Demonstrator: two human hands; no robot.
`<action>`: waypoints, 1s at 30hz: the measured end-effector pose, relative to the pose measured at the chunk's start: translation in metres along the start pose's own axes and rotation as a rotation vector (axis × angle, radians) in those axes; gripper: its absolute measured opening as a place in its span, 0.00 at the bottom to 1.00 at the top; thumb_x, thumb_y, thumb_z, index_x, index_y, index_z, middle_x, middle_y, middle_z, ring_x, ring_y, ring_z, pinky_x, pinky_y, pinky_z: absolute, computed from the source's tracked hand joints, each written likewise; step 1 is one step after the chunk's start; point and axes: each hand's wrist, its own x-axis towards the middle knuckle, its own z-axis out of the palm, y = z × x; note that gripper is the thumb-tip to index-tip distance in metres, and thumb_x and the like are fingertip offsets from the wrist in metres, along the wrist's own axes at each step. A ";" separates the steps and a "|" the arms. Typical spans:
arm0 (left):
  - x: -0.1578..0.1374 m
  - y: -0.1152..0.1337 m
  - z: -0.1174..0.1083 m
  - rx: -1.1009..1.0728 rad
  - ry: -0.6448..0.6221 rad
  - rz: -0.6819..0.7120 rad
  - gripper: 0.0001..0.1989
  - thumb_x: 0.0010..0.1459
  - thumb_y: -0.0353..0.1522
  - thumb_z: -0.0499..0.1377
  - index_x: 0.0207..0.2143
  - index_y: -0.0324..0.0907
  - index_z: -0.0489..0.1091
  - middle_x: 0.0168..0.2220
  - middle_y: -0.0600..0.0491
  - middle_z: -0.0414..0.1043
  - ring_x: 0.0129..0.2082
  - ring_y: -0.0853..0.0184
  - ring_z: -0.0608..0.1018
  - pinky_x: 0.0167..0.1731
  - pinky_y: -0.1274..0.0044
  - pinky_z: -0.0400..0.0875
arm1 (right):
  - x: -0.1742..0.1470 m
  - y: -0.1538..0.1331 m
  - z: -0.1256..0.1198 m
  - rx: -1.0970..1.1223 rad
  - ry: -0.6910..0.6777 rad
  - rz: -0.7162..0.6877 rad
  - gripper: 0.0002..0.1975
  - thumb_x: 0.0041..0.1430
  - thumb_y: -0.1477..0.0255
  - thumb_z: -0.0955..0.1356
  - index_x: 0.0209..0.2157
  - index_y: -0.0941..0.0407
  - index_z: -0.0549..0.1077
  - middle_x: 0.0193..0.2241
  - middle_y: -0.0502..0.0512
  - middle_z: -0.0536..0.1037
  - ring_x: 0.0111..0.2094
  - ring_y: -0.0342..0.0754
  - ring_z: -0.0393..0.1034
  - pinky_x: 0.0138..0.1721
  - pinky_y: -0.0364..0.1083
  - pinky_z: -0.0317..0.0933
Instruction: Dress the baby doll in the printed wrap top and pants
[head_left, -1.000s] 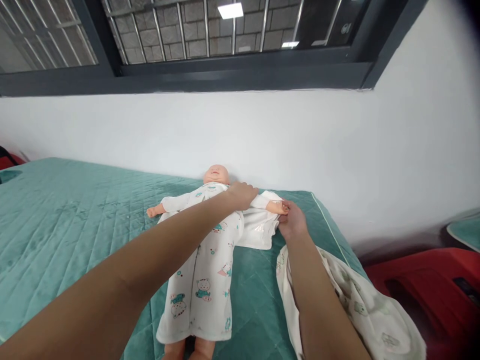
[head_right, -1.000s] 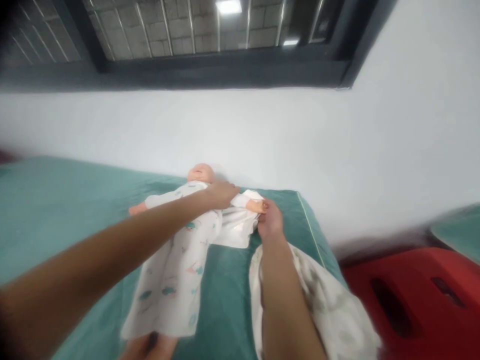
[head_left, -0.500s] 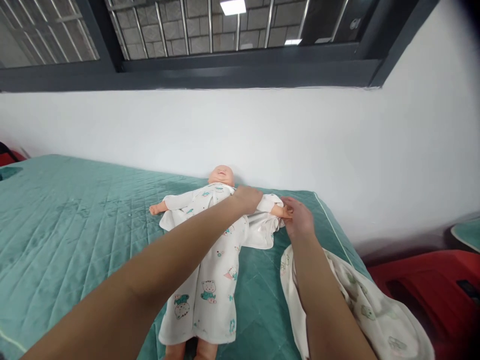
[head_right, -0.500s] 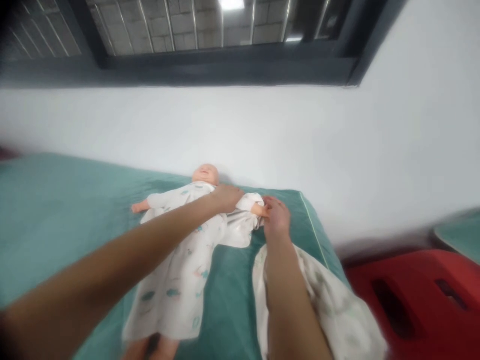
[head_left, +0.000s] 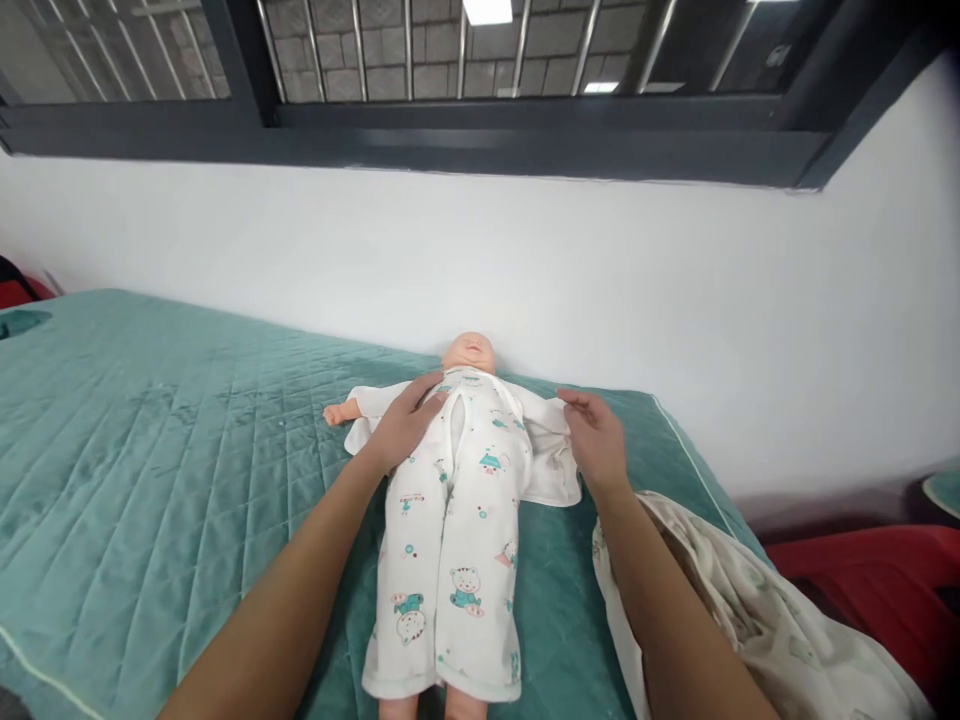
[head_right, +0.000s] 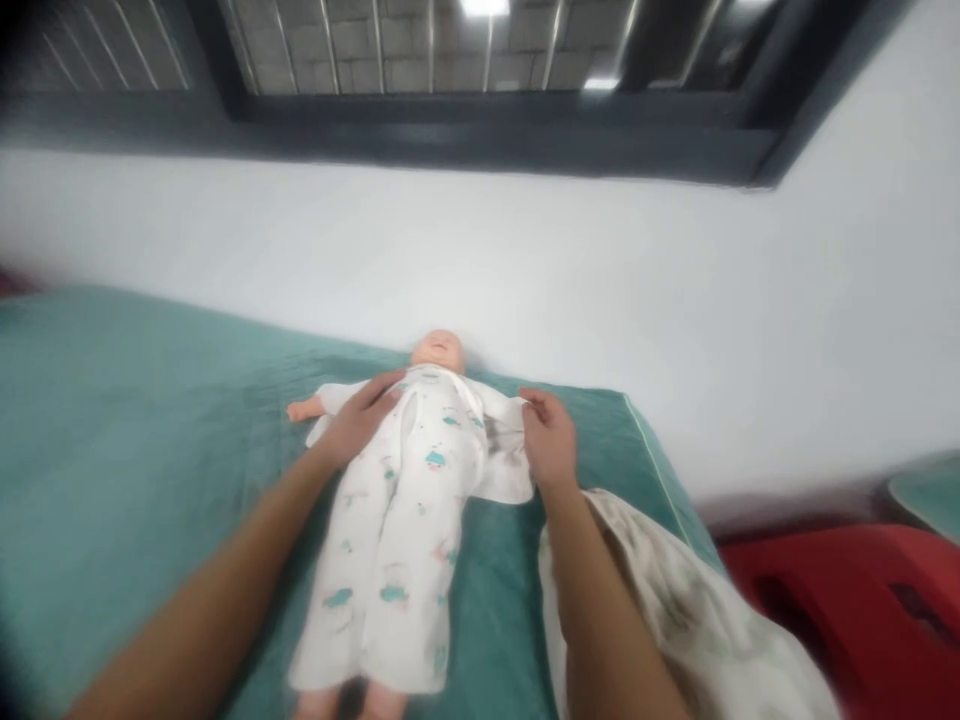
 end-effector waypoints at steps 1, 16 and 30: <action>0.000 -0.005 -0.002 -0.035 -0.003 -0.015 0.21 0.64 0.42 0.52 0.57 0.47 0.67 0.61 0.53 0.66 0.62 0.62 0.67 0.64 0.71 0.58 | 0.000 0.001 0.001 -0.050 -0.016 0.008 0.15 0.55 0.67 0.65 0.43 0.55 0.76 0.45 0.56 0.79 0.45 0.51 0.73 0.51 0.52 0.63; 0.009 -0.017 -0.008 -0.261 -0.120 -0.047 0.27 0.58 0.44 0.61 0.57 0.47 0.66 0.62 0.49 0.64 0.61 0.59 0.67 0.60 0.70 0.62 | -0.022 -0.043 0.044 -0.231 -0.077 -0.010 0.18 0.59 0.61 0.64 0.45 0.55 0.75 0.48 0.56 0.78 0.51 0.53 0.69 0.57 0.55 0.57; 0.003 -0.018 0.000 -0.256 -0.055 0.099 0.16 0.54 0.33 0.64 0.45 0.43 0.71 0.49 0.52 0.75 0.50 0.63 0.75 0.53 0.74 0.67 | -0.028 -0.070 0.064 -0.112 -0.406 0.076 0.31 0.55 0.57 0.71 0.58 0.50 0.65 0.58 0.55 0.70 0.60 0.53 0.62 0.62 0.54 0.53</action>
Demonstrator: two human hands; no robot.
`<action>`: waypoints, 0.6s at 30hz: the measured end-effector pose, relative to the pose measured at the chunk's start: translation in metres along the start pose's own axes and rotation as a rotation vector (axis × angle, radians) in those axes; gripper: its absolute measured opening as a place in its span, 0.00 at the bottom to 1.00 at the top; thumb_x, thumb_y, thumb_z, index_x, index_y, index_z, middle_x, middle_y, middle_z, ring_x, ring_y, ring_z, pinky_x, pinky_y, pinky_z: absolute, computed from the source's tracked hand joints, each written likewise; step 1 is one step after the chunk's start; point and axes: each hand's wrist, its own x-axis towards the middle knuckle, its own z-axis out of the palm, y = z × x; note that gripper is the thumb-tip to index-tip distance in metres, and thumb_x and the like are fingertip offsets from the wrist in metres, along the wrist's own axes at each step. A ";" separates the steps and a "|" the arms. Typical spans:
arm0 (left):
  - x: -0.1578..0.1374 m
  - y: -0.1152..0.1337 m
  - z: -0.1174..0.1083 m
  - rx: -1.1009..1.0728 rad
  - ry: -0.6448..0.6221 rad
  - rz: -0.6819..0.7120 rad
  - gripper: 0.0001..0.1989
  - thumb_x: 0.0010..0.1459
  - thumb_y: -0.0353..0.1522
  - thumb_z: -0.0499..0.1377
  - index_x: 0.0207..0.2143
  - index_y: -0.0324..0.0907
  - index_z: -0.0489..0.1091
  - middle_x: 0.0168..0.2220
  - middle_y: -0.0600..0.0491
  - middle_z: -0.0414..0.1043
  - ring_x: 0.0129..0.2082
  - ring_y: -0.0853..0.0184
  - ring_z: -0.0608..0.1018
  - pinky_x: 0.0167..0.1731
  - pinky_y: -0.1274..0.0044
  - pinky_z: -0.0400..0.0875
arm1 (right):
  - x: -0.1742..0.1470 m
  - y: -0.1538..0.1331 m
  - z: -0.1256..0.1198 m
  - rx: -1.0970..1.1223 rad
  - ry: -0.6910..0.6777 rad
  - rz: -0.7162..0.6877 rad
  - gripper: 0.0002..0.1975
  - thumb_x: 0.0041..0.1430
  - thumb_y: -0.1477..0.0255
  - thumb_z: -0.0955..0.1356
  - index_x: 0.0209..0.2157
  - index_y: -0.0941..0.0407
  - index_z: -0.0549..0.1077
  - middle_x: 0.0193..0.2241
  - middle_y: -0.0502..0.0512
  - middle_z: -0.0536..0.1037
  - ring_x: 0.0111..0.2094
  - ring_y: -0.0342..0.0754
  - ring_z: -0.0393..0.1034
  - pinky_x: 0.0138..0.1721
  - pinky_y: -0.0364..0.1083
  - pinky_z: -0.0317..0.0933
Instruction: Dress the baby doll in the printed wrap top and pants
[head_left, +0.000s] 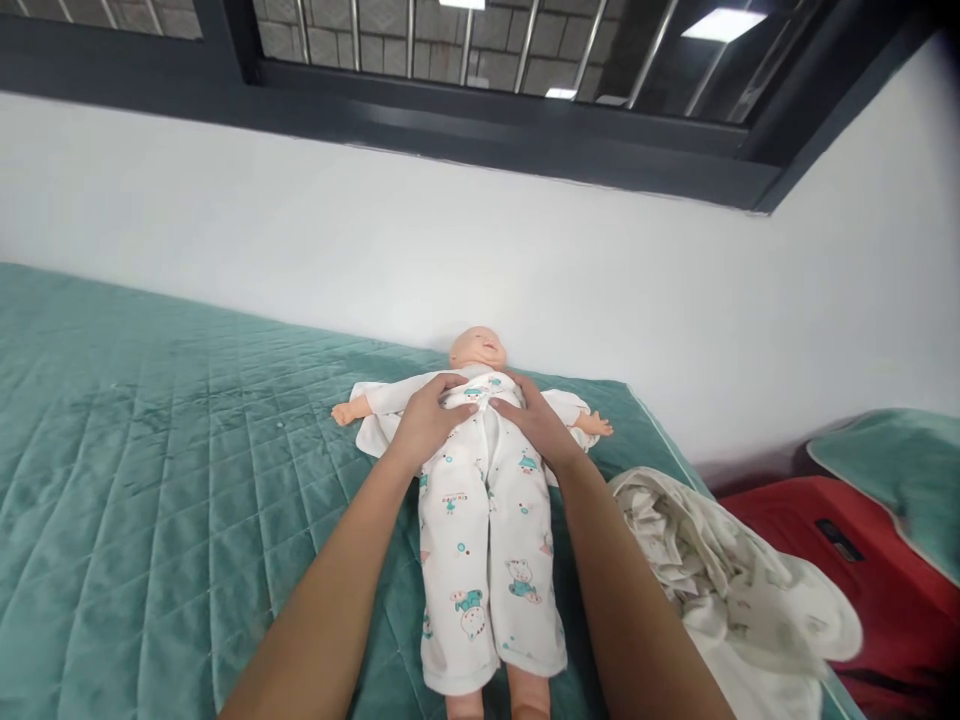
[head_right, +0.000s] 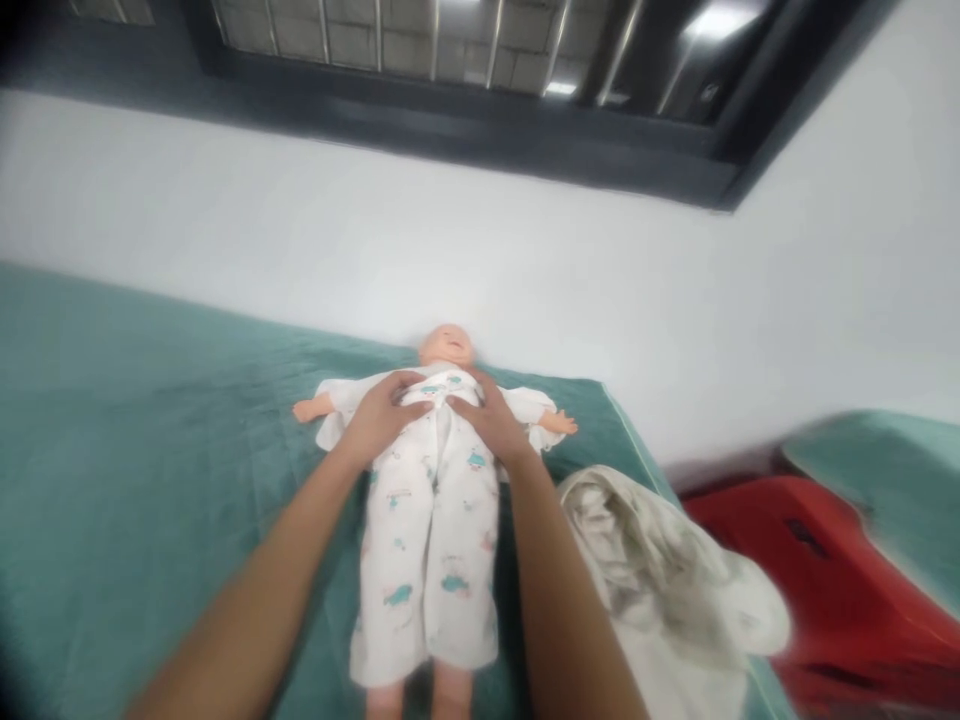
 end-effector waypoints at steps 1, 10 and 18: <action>-0.001 0.001 0.000 0.007 0.013 0.011 0.15 0.53 0.32 0.64 0.44 0.43 0.71 0.48 0.53 0.75 0.50 0.63 0.75 0.52 0.74 0.67 | 0.000 0.001 0.000 0.000 -0.002 -0.004 0.30 0.55 0.57 0.71 0.57 0.50 0.65 0.57 0.55 0.70 0.59 0.53 0.63 0.62 0.54 0.54; -0.006 -0.005 0.009 0.270 0.137 0.251 0.06 0.58 0.28 0.59 0.39 0.43 0.69 0.39 0.54 0.74 0.43 0.63 0.74 0.46 0.71 0.67 | -0.002 0.007 0.009 -0.135 0.188 -0.268 0.11 0.51 0.65 0.73 0.30 0.52 0.68 0.63 0.56 0.60 0.65 0.57 0.49 0.62 0.58 0.47; -0.012 -0.002 0.012 0.670 0.096 0.450 0.10 0.61 0.24 0.53 0.42 0.44 0.70 0.43 0.50 0.72 0.45 0.59 0.71 0.43 0.68 0.64 | -0.047 -0.011 0.022 -0.156 0.320 -0.485 0.10 0.57 0.71 0.69 0.25 0.53 0.63 0.31 0.51 0.70 0.37 0.48 0.66 0.42 0.48 0.59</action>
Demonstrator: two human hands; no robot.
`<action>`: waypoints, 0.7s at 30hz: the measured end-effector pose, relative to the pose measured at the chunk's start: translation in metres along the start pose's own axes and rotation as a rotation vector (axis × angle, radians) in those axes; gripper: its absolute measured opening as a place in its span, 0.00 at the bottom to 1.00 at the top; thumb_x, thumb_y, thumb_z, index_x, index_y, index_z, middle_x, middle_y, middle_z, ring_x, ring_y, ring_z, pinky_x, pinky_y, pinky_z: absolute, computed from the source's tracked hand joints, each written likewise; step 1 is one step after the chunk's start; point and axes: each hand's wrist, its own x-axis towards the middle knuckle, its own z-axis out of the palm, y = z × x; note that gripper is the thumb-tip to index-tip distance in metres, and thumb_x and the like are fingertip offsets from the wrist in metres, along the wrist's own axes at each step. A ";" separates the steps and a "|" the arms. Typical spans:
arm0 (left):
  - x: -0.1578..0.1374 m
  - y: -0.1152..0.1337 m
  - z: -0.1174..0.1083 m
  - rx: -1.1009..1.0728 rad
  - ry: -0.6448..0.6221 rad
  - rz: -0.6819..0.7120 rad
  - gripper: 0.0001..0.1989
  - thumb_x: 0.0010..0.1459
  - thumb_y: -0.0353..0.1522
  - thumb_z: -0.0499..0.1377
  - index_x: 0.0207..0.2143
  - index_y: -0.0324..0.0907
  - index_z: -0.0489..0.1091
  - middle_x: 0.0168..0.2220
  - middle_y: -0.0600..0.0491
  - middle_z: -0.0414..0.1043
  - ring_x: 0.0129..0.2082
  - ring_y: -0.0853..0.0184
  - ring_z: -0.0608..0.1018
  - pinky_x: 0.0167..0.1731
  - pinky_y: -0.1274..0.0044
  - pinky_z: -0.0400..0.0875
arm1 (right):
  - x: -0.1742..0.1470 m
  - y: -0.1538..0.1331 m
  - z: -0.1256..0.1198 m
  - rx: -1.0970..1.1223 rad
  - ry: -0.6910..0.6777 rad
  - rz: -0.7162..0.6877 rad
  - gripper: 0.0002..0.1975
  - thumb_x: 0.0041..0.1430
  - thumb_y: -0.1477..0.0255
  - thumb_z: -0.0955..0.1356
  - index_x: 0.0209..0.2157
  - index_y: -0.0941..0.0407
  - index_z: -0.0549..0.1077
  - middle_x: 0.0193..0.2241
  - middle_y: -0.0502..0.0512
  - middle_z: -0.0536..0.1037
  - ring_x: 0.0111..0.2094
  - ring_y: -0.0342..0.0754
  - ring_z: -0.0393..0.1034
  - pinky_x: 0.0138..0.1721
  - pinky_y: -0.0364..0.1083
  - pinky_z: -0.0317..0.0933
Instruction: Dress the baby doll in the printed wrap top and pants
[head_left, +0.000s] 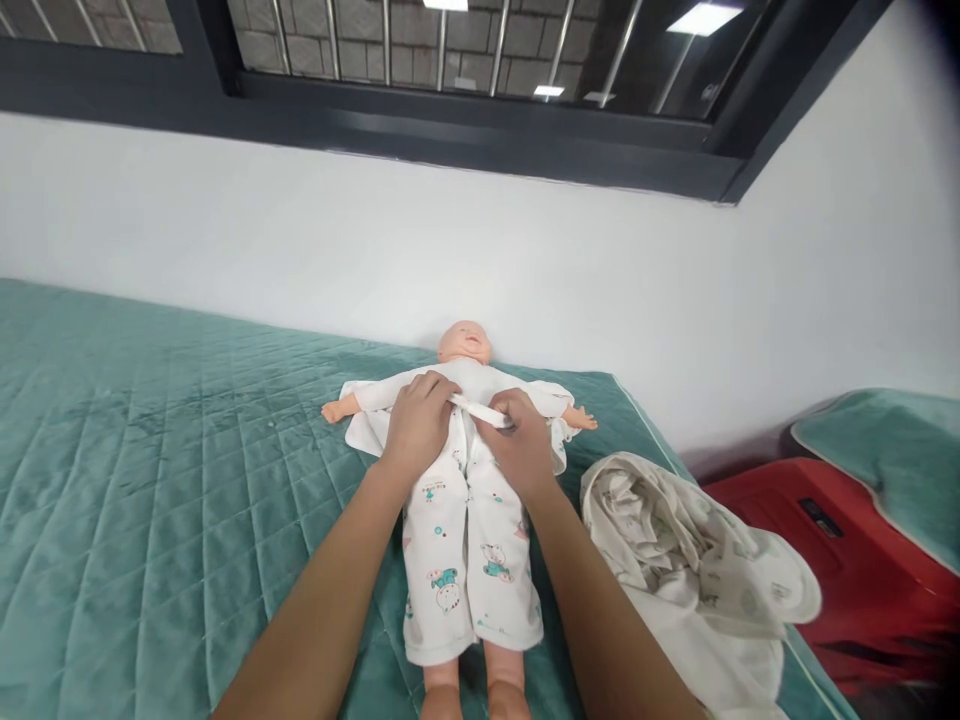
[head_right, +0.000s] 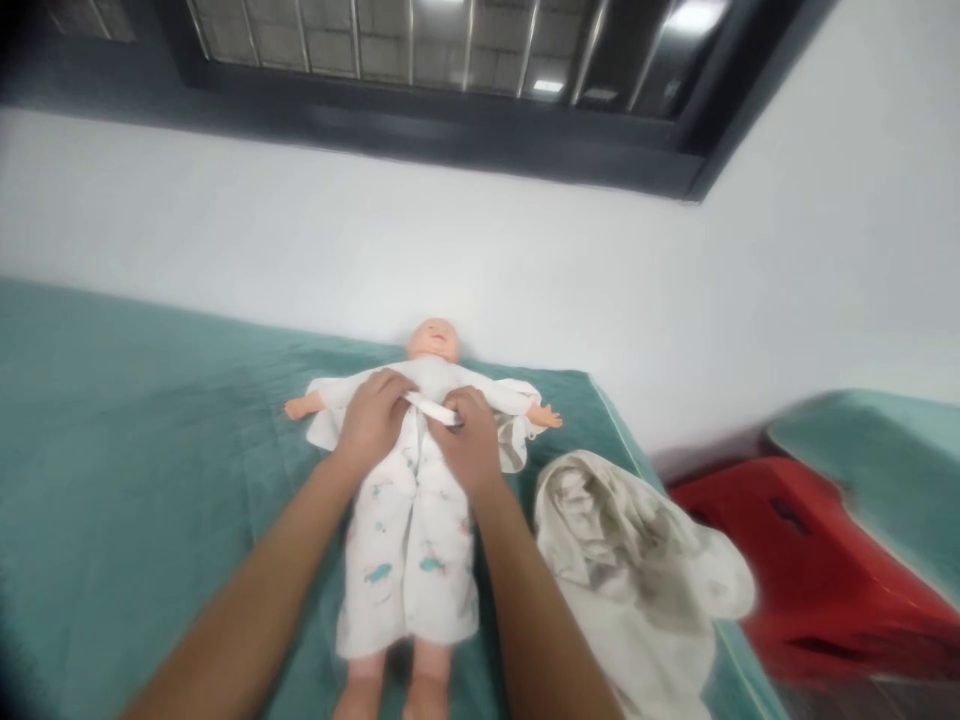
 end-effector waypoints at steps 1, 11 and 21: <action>-0.001 0.001 -0.001 0.034 -0.002 0.015 0.11 0.61 0.24 0.53 0.42 0.44 0.70 0.43 0.50 0.72 0.44 0.58 0.71 0.42 0.68 0.64 | -0.005 -0.004 -0.002 -0.011 0.003 0.008 0.11 0.58 0.70 0.68 0.25 0.53 0.63 0.28 0.49 0.69 0.34 0.46 0.64 0.39 0.47 0.57; -0.016 -0.003 0.003 0.104 0.114 0.046 0.12 0.61 0.23 0.51 0.43 0.42 0.70 0.42 0.47 0.71 0.43 0.58 0.69 0.43 0.67 0.64 | -0.017 -0.009 -0.005 -0.139 0.008 0.265 0.25 0.67 0.59 0.61 0.19 0.54 0.51 0.17 0.44 0.55 0.22 0.42 0.51 0.28 0.47 0.44; -0.062 0.004 -0.020 0.019 0.024 -0.016 0.11 0.62 0.26 0.50 0.43 0.43 0.70 0.40 0.49 0.72 0.42 0.59 0.70 0.43 0.67 0.64 | -0.013 -0.001 -0.004 -0.120 -0.014 0.246 0.23 0.66 0.61 0.62 0.19 0.54 0.53 0.16 0.44 0.55 0.22 0.42 0.52 0.28 0.46 0.44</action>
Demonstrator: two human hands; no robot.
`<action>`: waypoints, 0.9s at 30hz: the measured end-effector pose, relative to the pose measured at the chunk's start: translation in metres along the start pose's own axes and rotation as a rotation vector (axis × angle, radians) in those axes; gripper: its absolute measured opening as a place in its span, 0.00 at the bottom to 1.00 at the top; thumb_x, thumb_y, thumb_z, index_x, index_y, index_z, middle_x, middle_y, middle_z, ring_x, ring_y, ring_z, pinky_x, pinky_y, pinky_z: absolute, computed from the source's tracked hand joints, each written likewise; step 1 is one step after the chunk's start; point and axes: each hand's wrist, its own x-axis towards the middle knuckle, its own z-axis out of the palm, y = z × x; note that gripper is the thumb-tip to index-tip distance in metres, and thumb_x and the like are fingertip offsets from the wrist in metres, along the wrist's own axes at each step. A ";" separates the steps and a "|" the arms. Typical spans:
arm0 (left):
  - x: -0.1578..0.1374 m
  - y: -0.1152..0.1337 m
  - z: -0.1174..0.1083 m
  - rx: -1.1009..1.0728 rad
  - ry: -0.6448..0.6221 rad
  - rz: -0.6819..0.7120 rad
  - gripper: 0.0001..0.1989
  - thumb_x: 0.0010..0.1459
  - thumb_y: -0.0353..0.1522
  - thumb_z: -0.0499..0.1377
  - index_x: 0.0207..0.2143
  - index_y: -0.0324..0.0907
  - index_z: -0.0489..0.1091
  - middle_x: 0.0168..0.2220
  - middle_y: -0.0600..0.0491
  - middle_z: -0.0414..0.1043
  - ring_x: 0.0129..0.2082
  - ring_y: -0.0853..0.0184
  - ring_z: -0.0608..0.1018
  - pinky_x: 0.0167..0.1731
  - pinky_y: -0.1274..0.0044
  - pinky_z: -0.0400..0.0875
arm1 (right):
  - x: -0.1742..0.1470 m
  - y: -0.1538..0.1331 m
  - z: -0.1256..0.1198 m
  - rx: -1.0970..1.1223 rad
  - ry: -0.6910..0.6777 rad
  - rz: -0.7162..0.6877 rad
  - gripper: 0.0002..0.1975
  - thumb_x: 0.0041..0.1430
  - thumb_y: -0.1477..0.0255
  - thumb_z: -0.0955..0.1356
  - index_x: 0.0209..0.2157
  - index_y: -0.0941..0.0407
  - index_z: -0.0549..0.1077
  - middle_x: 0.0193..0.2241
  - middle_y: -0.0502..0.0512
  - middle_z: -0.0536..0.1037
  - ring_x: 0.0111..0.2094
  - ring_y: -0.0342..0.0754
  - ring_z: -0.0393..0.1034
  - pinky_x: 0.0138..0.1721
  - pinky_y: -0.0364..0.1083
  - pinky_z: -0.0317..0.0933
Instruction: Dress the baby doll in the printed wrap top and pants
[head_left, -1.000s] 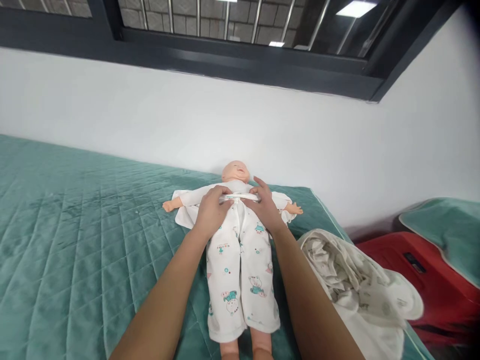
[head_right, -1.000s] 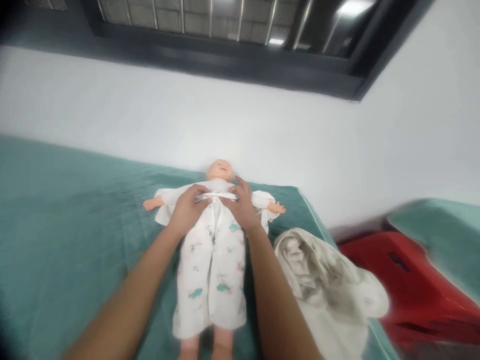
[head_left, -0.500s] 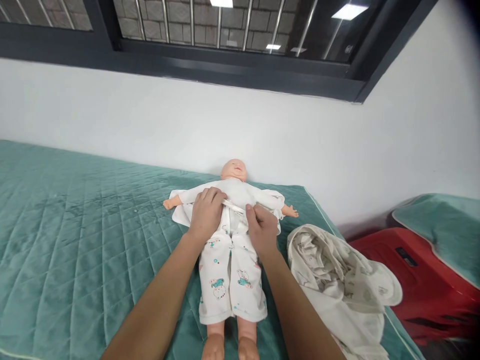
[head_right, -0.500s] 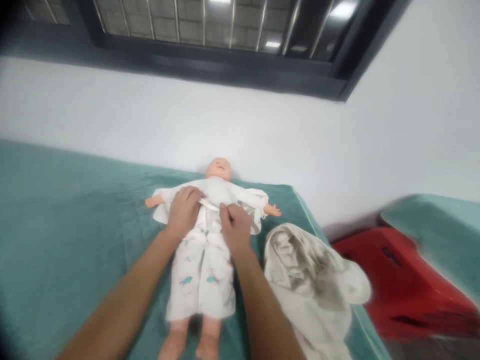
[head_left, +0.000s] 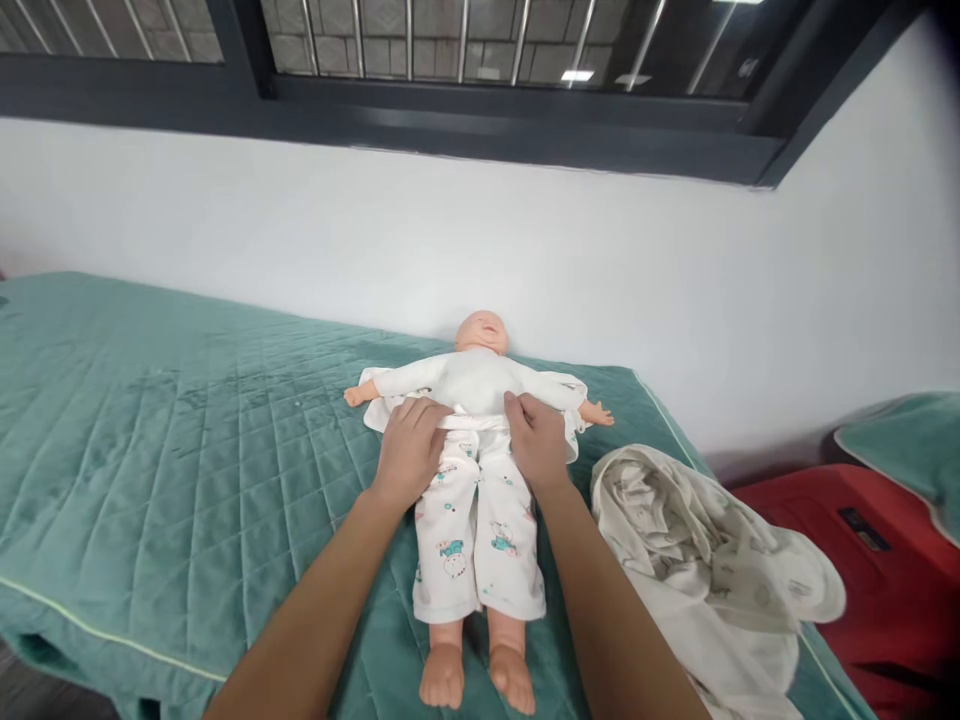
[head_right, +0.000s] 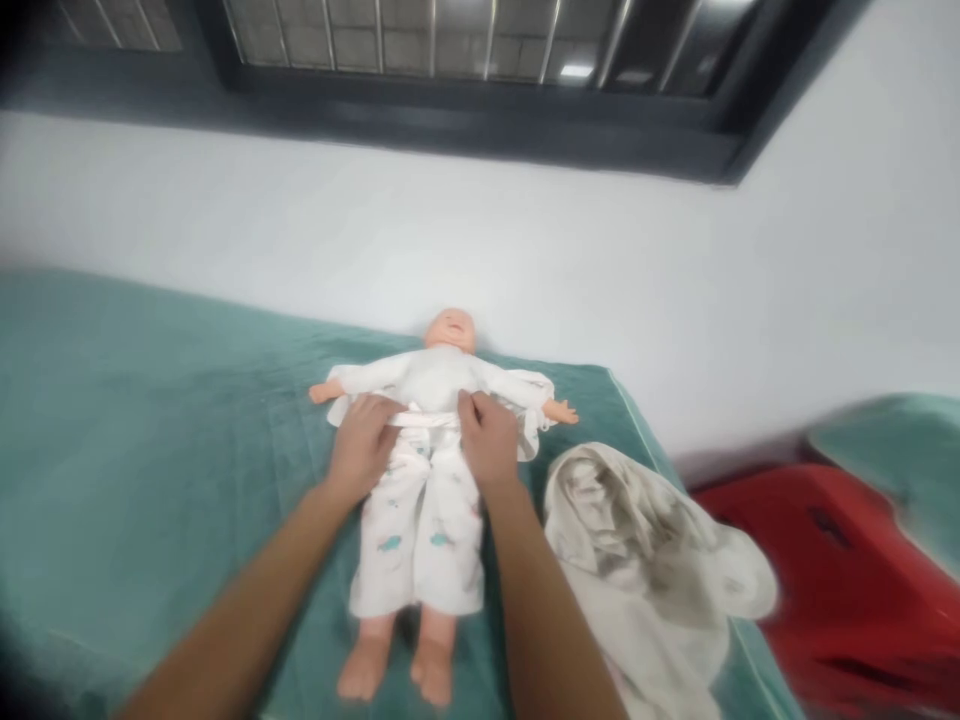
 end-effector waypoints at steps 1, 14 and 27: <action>-0.007 0.003 -0.004 -0.001 -0.008 -0.019 0.10 0.63 0.27 0.51 0.43 0.43 0.70 0.40 0.50 0.73 0.42 0.59 0.70 0.43 0.67 0.64 | 0.000 0.000 0.000 -0.002 0.000 -0.006 0.23 0.65 0.61 0.62 0.18 0.54 0.53 0.16 0.44 0.55 0.22 0.42 0.52 0.28 0.46 0.44; -0.026 0.005 -0.004 -0.056 -0.019 -0.217 0.06 0.62 0.30 0.53 0.38 0.43 0.70 0.37 0.51 0.73 0.41 0.61 0.71 0.42 0.69 0.65 | -0.024 -0.009 -0.012 -0.091 -0.041 -0.075 0.22 0.66 0.63 0.61 0.20 0.54 0.54 0.17 0.45 0.56 0.23 0.43 0.52 0.29 0.46 0.44; -0.024 0.005 -0.003 -0.078 0.038 -0.243 0.05 0.60 0.29 0.57 0.38 0.43 0.71 0.39 0.52 0.72 0.43 0.61 0.71 0.44 0.70 0.67 | -0.061 -0.010 -0.028 0.158 -0.107 0.150 0.20 0.64 0.58 0.63 0.23 0.55 0.63 0.20 0.45 0.62 0.26 0.43 0.57 0.32 0.44 0.52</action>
